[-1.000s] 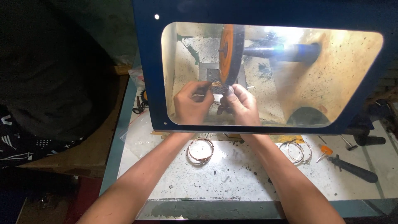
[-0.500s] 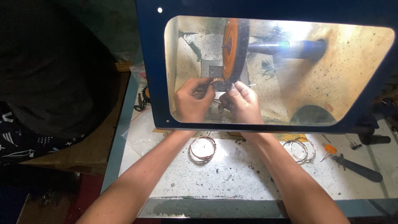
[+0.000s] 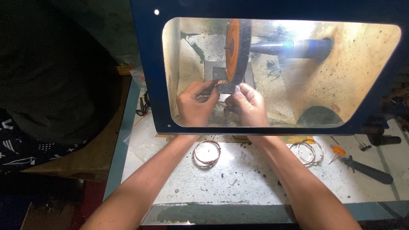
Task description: The person holds a silver-colored bracelet against a rotating buffing wheel inside a blue enclosure, repeatedly rotating the bracelet to polish its surface. They pause to inspect the bracelet, then resume buffing. Additional bracelets are visible on the workbench.
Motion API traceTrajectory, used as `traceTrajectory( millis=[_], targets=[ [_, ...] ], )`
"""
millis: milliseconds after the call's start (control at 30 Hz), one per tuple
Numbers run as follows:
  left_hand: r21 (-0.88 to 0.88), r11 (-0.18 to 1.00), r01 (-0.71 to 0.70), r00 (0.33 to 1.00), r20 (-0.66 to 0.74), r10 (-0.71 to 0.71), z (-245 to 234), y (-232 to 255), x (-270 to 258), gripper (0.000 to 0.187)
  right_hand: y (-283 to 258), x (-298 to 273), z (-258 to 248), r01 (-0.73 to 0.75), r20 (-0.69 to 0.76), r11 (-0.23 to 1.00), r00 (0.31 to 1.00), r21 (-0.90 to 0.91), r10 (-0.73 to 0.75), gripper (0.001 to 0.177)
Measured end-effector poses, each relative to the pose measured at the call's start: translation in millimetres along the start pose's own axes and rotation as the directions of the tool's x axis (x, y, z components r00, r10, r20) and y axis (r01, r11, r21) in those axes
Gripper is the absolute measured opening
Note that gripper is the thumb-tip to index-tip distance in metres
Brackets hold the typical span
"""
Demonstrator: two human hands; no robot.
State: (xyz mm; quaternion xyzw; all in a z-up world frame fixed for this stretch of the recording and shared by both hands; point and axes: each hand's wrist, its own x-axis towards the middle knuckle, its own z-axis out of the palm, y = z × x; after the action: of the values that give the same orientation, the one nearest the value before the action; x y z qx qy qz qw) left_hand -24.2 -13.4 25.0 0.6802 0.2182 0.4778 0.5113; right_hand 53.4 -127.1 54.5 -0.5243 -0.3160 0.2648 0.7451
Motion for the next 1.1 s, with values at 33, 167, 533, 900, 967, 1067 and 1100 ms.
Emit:
traceTrajectory(
  millis=[33,167,533,900,967,1067,1100],
  targets=[
    [0.000,1.000,-0.001,1.000,0.000,0.001,0.1,-0.7,0.4,0.021,4.2,2.0,-3.2,0.001,0.000,1.000,1.000,0.000,-0.001,0.024],
    [-0.003,1.000,-0.008,1.000,-0.003,0.008,0.6,-3.1,0.3,0.022,7.1,2.8,-7.4,0.011,0.011,0.999,1.000,-0.039,-0.011,0.024],
    [-0.037,0.999,-0.026,0.999,-0.044,0.024,1.6,1.2,-1.0,0.023,8.5,2.2,-7.0,0.027,0.022,0.999,0.999,-0.036,-0.026,0.025],
    [0.035,0.973,-0.228,0.970,-0.075,0.230,-4.5,7.6,-2.3,0.029,19.0,2.9,-17.6,0.169,0.117,0.953,0.983,-0.252,-0.143,0.025],
    [0.042,0.948,-0.316,0.946,-0.065,0.318,-6.2,9.2,-3.5,0.028,11.2,0.4,-25.6,0.217,0.165,0.927,0.971,-0.305,-0.173,0.020],
    [0.059,0.891,-0.450,0.890,-0.049,0.453,-3.7,4.0,-2.9,0.029,-0.4,1.7,-41.6,0.283,0.245,0.878,0.949,-0.385,-0.198,0.013],
    [0.072,0.867,-0.492,0.868,-0.039,0.496,-2.6,0.1,-3.2,0.031,-3.1,2.3,-47.4,0.293,0.273,0.862,0.943,-0.413,-0.190,0.013]
  ],
)
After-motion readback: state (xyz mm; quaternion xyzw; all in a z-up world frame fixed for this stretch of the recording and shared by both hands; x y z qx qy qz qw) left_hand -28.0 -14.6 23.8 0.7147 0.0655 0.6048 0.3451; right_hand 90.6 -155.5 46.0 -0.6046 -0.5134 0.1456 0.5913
